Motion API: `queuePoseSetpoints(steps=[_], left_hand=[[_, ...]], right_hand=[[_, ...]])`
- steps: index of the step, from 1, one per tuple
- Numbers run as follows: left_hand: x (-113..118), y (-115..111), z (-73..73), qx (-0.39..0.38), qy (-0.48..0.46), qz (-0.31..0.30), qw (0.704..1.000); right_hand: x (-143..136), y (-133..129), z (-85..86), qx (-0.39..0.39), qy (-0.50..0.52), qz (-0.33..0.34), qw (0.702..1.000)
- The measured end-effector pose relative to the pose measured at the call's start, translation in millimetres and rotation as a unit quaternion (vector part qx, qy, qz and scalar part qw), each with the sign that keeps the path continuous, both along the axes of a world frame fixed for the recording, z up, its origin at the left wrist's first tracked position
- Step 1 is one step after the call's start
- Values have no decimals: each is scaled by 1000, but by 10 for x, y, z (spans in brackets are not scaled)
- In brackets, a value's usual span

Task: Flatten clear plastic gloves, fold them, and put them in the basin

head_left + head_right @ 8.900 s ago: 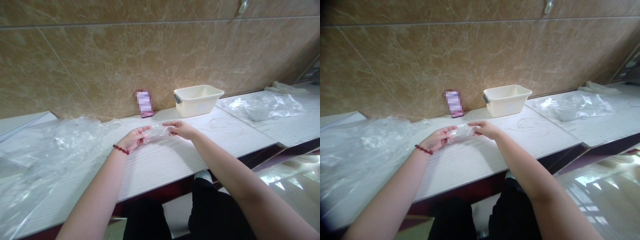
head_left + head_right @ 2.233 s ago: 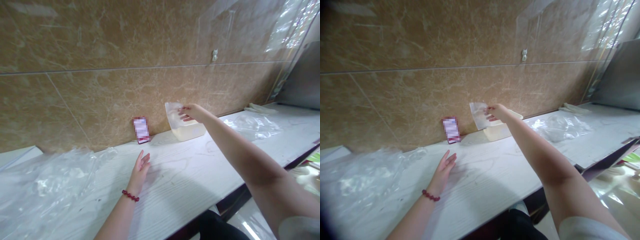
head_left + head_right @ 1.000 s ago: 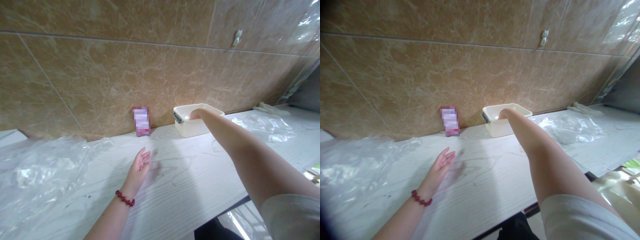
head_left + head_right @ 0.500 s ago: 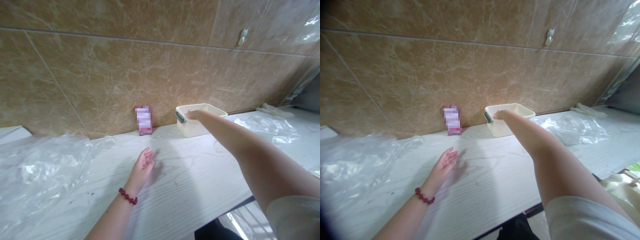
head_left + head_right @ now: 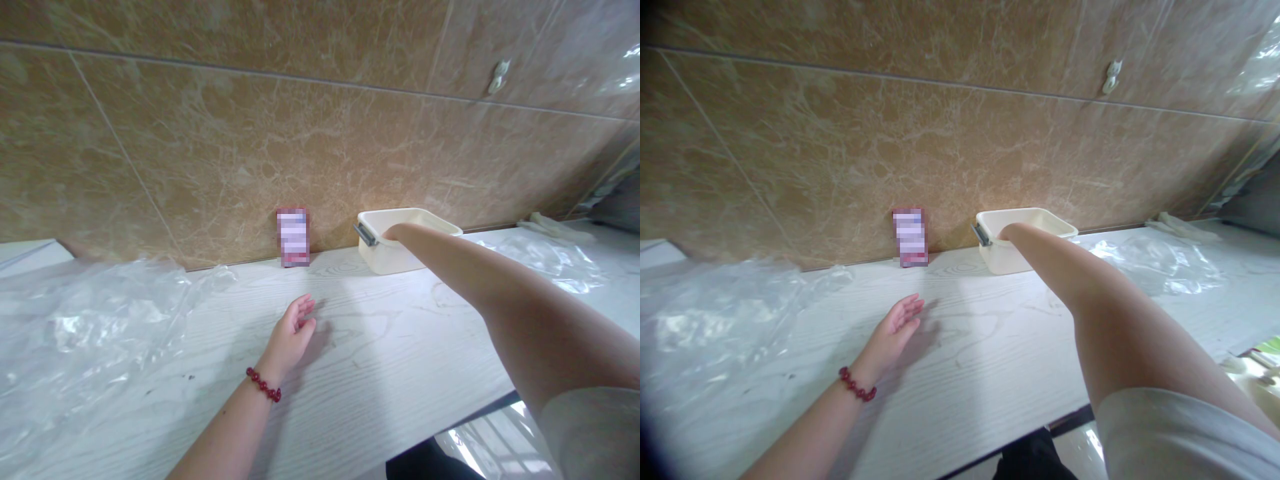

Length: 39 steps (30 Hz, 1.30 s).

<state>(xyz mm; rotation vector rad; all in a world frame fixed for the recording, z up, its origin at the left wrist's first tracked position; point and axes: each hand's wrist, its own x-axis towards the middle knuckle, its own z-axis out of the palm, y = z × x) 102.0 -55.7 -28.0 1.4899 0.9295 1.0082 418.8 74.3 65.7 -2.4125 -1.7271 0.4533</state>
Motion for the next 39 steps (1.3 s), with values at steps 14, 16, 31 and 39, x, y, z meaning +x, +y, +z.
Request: queuePoseSetpoints(steps=[14,16,31,39], left_hand=[[-4,38,-44,26,-1,8,1000],[0,41,-49,31,-7,14,999],[-18,71,-12,57,34,48,997],[-13,75,-15,89,64,51,993]], right_hand=[[-2,-93,389,-98,60,12,993],[-62,-158,568,-45,55,6,997],[-1336,-1195,-40,189,19,87,978],[-1493,-1326,-702,223,56,80,970]])
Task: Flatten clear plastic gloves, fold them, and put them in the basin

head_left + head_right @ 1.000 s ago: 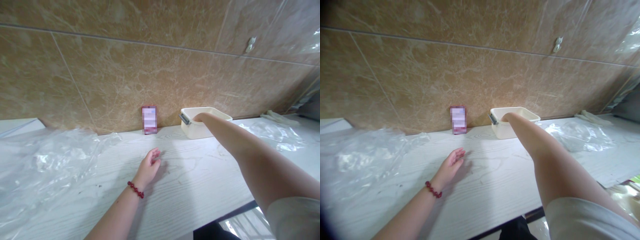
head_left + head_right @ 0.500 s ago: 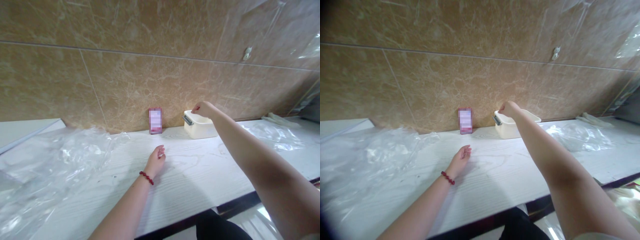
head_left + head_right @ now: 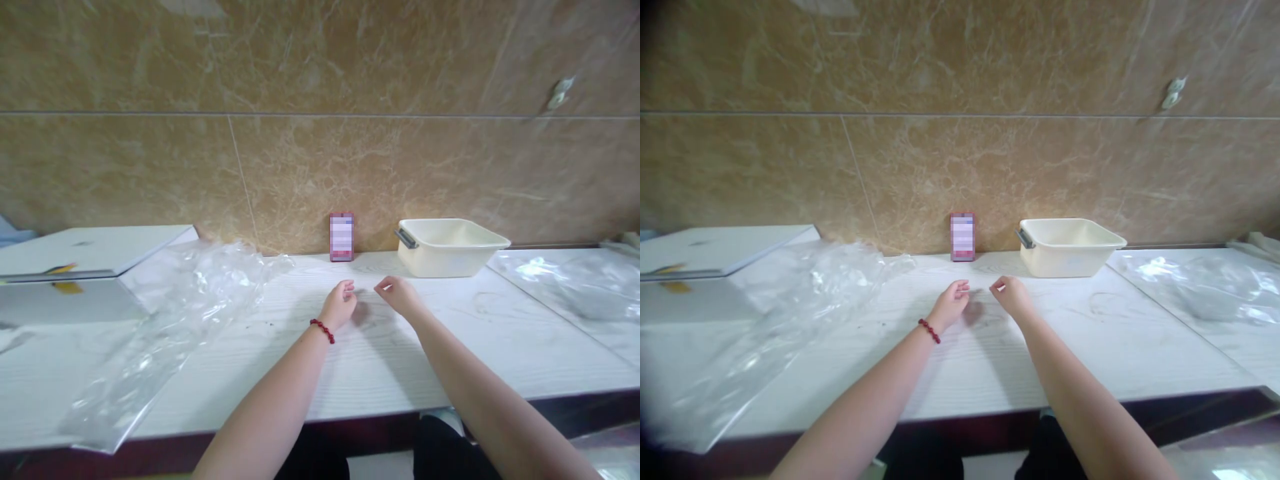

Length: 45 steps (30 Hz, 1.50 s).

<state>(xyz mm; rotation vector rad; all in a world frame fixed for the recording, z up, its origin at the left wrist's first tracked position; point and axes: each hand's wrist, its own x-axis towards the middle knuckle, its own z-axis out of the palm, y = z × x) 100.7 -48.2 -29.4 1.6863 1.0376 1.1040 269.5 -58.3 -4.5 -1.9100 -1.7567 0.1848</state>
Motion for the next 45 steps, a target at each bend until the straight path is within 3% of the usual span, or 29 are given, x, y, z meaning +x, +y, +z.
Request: queuePoseSetpoints(steps=[8,12,18,20,23,29,32,35,39,45], left_hand=[[-50,80,-47,51,49,13,997],[-134,150,-40,62,78,57,993],[-326,252,156,10,67,124,990],[-424,307,237,19,121,136,983],[-623,402,338,18,250,159,955],[-1278,548,417,16,361,259,896],[-1683,593,364,15,521,362,773],[-2018,614,277,-48,568,393,722],[-2260,616,233,-39,585,337,737],[-2390,619,415,13,565,338,752]], right_hand=[[99,76,-227,83,38,58,994],[122,101,-252,93,43,57,993],[121,86,-226,104,50,73,991],[118,85,-229,106,54,78,990],[116,92,-248,107,56,78,990],[105,126,-297,114,66,82,988],[86,128,-294,119,77,86,986],[68,119,-282,116,83,92,985],[62,121,-293,115,89,97,985],[70,137,-324,111,99,100,984]])
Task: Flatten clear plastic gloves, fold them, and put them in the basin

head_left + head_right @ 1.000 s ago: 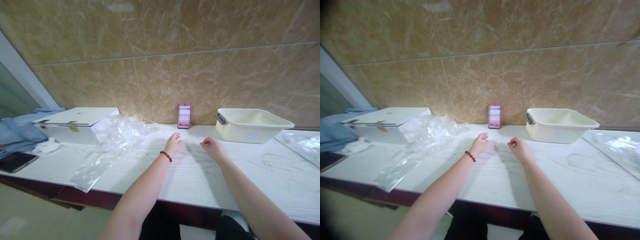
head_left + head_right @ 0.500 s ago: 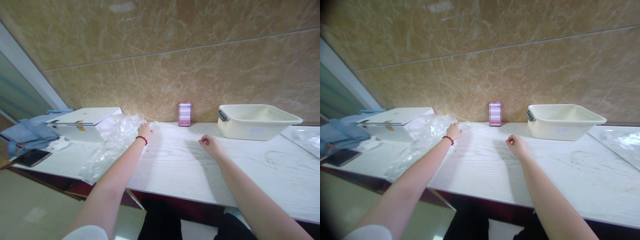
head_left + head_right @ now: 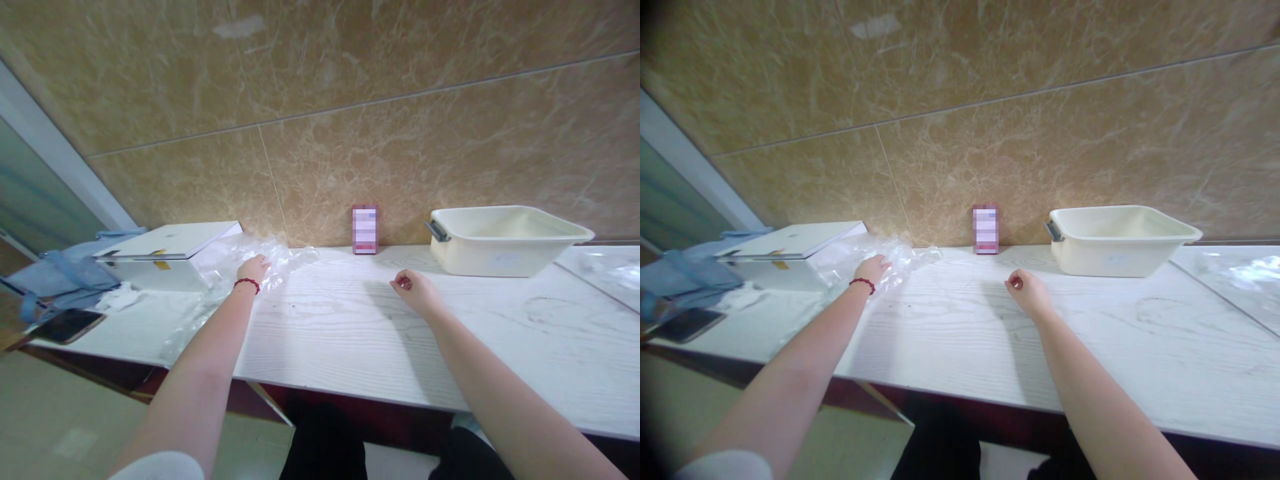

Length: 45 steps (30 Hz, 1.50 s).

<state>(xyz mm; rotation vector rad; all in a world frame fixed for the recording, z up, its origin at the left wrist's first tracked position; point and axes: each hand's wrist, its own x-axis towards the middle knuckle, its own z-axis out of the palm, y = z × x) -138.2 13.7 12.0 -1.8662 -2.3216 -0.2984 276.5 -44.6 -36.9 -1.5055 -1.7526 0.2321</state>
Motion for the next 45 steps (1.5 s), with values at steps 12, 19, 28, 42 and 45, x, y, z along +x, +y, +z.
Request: queuePoseSetpoints(steps=[12,19,28,42,45], left_hand=[[-211,114,259,40,-75,-12,996],[-394,115,678,110,-97,31,989],[-212,-8,908,133,-218,-73,964],[1084,-649,1178,-131,-480,-337,799],[1231,-788,1204,-160,-505,-357,769]], right_hand=[[-12,-26,19,0,14,2,1000],[-17,-33,34,-2,19,3,1000],[-29,-58,68,-7,15,0,1000],[-221,-227,223,11,120,88,989],[-361,-365,346,23,175,127,976]])
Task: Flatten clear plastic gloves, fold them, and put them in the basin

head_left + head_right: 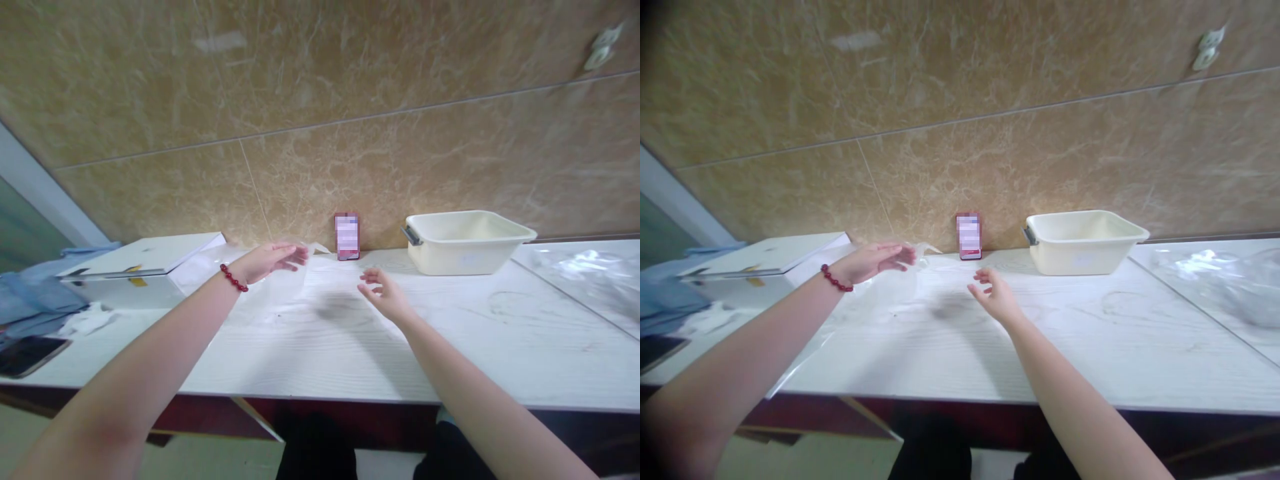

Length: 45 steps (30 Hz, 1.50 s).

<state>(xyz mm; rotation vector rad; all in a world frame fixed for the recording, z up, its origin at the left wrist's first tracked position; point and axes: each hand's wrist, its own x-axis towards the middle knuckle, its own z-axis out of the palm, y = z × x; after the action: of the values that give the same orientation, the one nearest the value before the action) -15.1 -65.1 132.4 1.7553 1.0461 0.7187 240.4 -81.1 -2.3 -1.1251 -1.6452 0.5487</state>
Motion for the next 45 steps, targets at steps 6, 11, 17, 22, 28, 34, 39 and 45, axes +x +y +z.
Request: queuePoseSetpoints(steps=[6,11,17,22,28,34,39,45], left_hand=[[222,-233,32,-68,-57,-104,991],[338,-370,39,-86,-68,-132,985],[328,-348,72,-1,16,-25,1000],[255,-171,106,9,62,32,998],[321,66,127,-81,17,95,992],[550,310,118,-110,-108,137,978],[686,486,161,11,-171,154,973],[723,566,178,156,-217,124,956]], right_hand=[[-202,-356,434,-33,88,76,993],[-138,-524,772,-137,152,138,969],[30,-489,1065,-86,33,-7,996],[140,-300,1283,-104,-73,-51,991],[118,70,1370,-243,52,21,969],[105,366,1408,-292,139,38,945],[138,469,1493,-157,178,-3,971],[238,504,1538,-9,109,-4,994]])
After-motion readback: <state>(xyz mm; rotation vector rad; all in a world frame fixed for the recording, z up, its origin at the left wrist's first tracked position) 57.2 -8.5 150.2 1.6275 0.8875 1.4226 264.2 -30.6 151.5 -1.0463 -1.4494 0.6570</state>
